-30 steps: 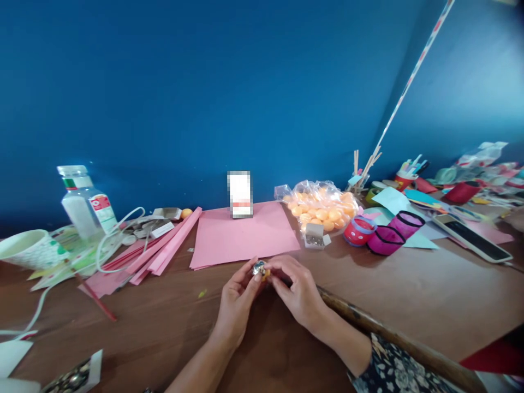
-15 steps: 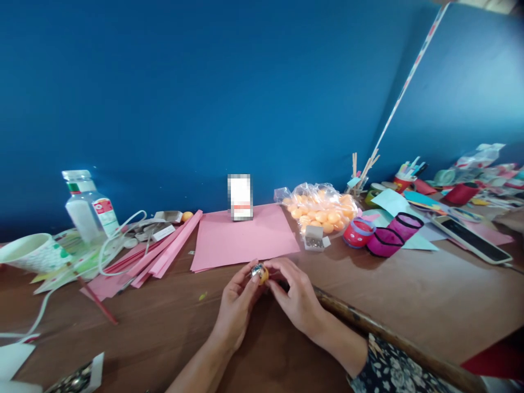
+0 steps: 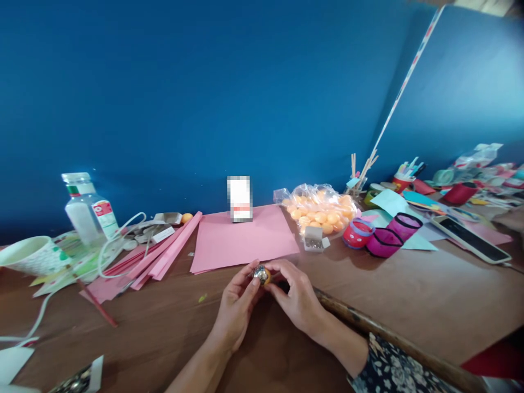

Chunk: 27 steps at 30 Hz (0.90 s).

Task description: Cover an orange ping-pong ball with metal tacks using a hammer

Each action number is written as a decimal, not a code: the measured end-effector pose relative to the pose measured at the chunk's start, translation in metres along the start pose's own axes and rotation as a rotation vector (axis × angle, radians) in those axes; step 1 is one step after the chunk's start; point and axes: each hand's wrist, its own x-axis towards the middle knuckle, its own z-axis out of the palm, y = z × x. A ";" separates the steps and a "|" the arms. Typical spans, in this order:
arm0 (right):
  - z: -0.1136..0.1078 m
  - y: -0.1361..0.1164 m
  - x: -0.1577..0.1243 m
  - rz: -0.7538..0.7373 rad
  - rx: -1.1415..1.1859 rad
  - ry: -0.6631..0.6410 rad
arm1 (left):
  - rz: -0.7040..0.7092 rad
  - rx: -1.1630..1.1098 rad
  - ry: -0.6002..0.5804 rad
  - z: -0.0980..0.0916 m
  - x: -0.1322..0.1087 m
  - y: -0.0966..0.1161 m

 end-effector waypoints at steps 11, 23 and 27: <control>0.002 -0.005 -0.001 -0.056 -0.016 0.007 | 0.003 0.121 0.058 -0.003 0.001 -0.003; 0.001 -0.005 -0.002 -0.123 -0.055 0.047 | 0.007 0.085 0.039 0.003 -0.001 0.002; 0.002 -0.004 -0.002 -0.116 -0.043 0.039 | 0.004 0.076 0.011 0.003 0.001 0.002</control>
